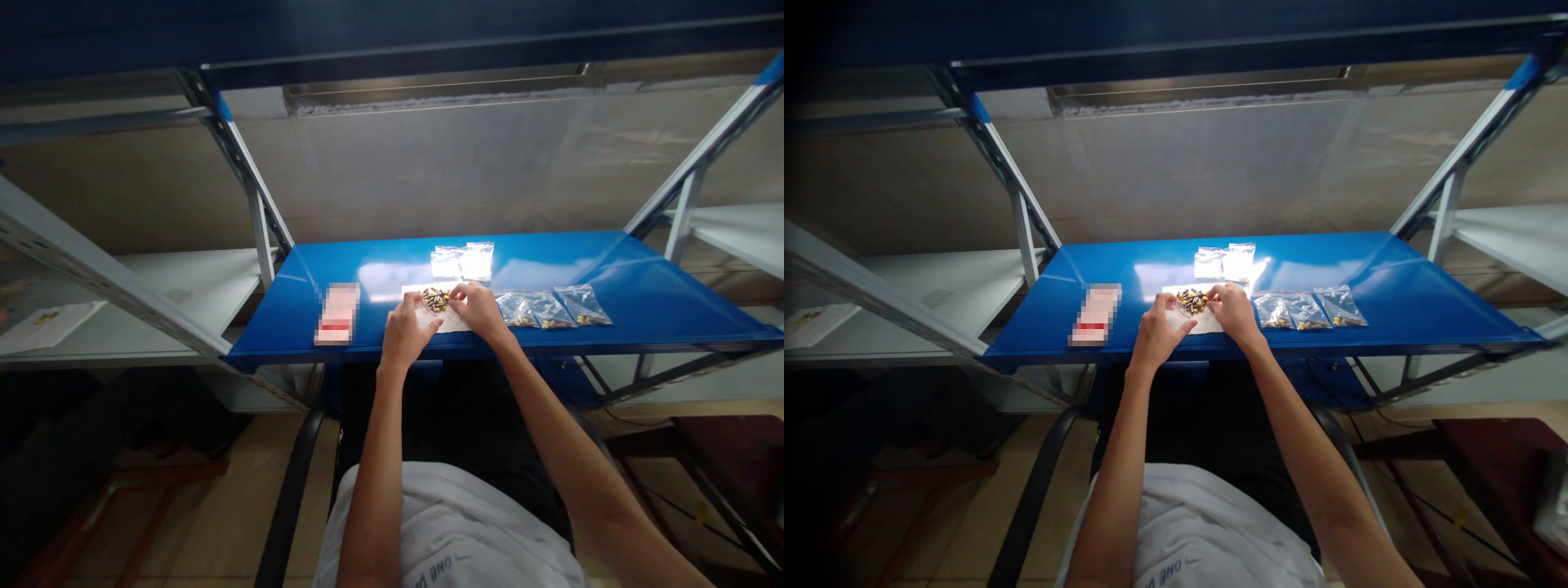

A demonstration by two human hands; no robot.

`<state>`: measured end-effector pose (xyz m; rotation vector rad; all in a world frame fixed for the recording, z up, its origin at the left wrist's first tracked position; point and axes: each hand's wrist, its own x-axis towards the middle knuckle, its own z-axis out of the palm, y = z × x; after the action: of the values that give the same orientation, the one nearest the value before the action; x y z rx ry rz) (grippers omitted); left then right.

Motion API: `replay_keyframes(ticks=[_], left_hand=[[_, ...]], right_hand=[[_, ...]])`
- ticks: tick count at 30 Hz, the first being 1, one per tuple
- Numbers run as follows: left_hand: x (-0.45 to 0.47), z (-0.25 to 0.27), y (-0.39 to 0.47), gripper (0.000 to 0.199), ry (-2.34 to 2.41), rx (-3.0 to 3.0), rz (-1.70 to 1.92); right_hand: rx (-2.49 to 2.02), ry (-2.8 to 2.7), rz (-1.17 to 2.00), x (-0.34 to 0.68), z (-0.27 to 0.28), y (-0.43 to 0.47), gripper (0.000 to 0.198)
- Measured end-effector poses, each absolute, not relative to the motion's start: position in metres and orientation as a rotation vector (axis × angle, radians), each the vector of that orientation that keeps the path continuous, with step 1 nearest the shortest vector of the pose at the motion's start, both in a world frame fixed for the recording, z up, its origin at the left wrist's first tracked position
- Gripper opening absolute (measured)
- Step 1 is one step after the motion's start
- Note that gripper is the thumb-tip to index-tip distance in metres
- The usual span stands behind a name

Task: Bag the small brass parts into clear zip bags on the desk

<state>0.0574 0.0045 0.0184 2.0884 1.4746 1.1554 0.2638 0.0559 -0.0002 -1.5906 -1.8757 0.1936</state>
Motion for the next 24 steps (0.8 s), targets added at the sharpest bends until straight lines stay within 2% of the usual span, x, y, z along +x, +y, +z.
replay_keyframes(ticks=[6, 11, 15, 24], left_hand=[[0.057, 0.017, 0.006, 0.048, 1.415, 2.145, 1.203], [0.058, 0.017, 0.006, 0.037, 1.391, 2.211, 1.212], [0.059, 0.018, 0.006, 0.042, 1.345, 2.214, 1.221], [0.061, 0.024, 0.003, 0.045, 1.252, 2.192, 1.276]], right_hand=[[-1.524, -1.828, 0.248, 0.265, 0.006, 0.052, 0.011], [-1.408, -1.651, 0.527, 0.265, 0.023, 0.039, 0.017], [-1.233, -1.686, 0.764, 0.258, 0.039, 0.027, 0.026], [-1.156, -1.799, 0.842, 0.241, 0.053, 0.023, 0.029]])
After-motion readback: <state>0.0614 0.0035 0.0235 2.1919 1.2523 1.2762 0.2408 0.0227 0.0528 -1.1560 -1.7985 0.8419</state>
